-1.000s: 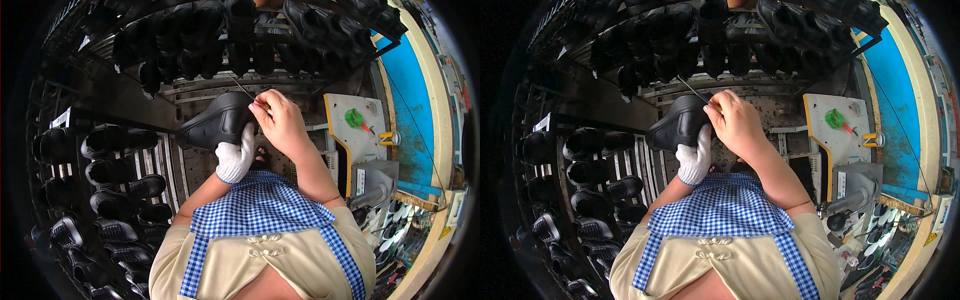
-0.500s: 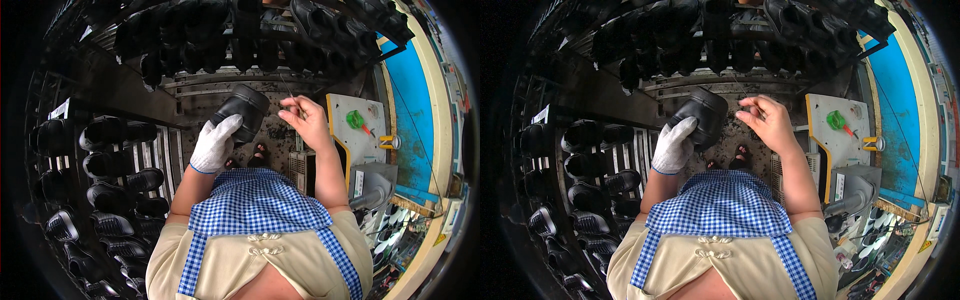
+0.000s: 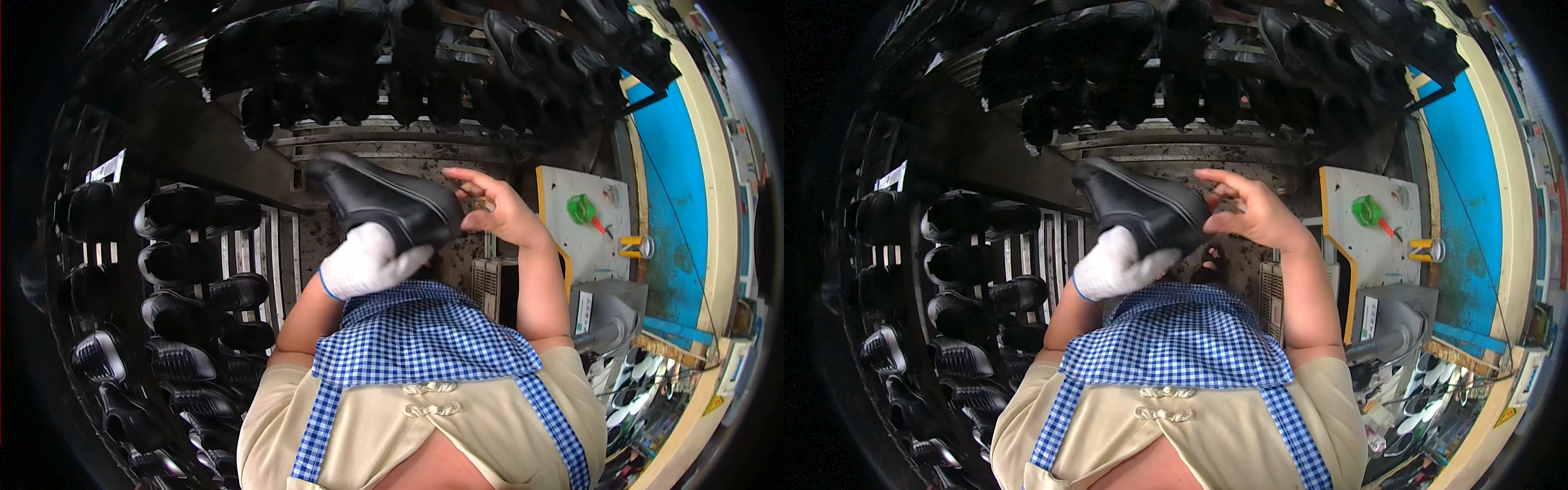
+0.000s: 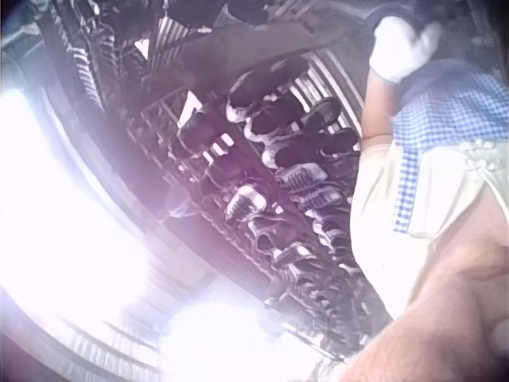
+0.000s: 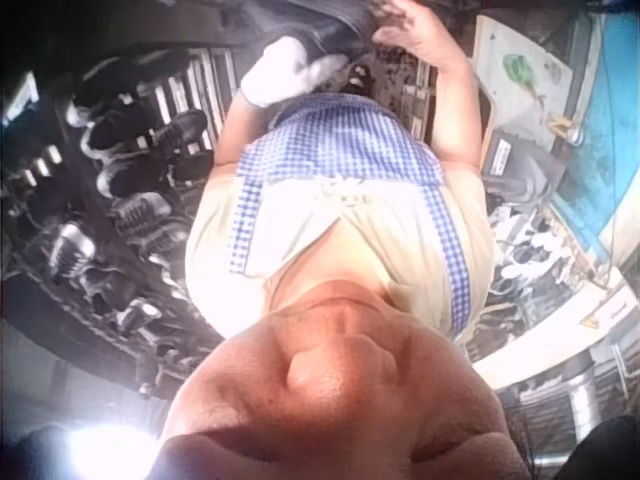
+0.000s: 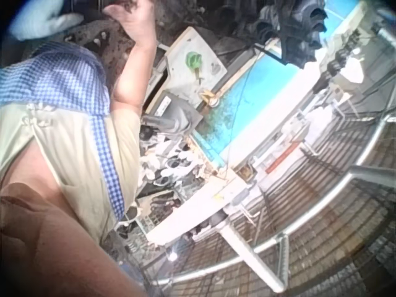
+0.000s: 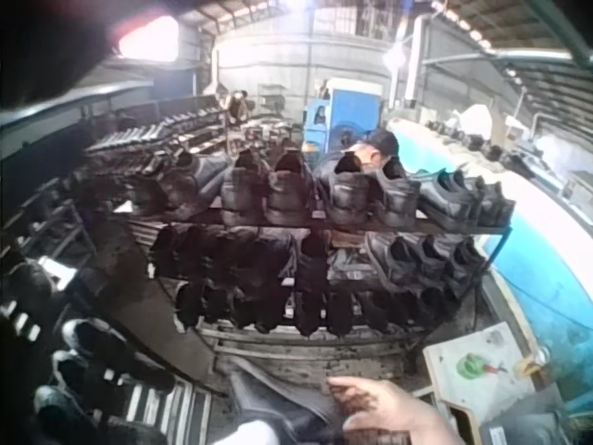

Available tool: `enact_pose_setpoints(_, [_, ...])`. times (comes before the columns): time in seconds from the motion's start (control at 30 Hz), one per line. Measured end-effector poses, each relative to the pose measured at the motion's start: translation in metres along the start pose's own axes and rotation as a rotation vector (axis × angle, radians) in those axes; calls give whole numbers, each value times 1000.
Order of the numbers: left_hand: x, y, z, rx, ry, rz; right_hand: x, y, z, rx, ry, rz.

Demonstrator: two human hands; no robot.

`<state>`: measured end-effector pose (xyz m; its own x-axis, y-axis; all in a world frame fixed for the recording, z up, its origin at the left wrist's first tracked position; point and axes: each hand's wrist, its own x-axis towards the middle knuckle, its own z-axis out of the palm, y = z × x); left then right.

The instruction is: Use a small knife to trim excess material from the edges of finished shoes.

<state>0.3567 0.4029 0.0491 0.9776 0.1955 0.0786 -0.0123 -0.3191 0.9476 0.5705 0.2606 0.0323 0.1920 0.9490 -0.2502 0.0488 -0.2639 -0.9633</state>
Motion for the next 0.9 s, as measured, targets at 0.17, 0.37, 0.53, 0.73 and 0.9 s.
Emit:
enact_pose_setpoints(0.17, [-21,-65,54,668,57,285,11,41,17,273,-118,152])
enact_pose_setpoints(0.37, [-19,-30,38,593,-324,20,18,91,43,411,-111,320])
enact_pose_setpoints(0.53, [-34,-28,-36,-328,22,-57,12,73,43,467,9,360])
enact_pose_setpoints(0.73, [17,-84,-40,-1112,605,89,13,87,40,488,-208,165])
enact_pose_setpoints(0.9, [24,-53,-31,-795,634,-7,17,79,33,330,21,248])
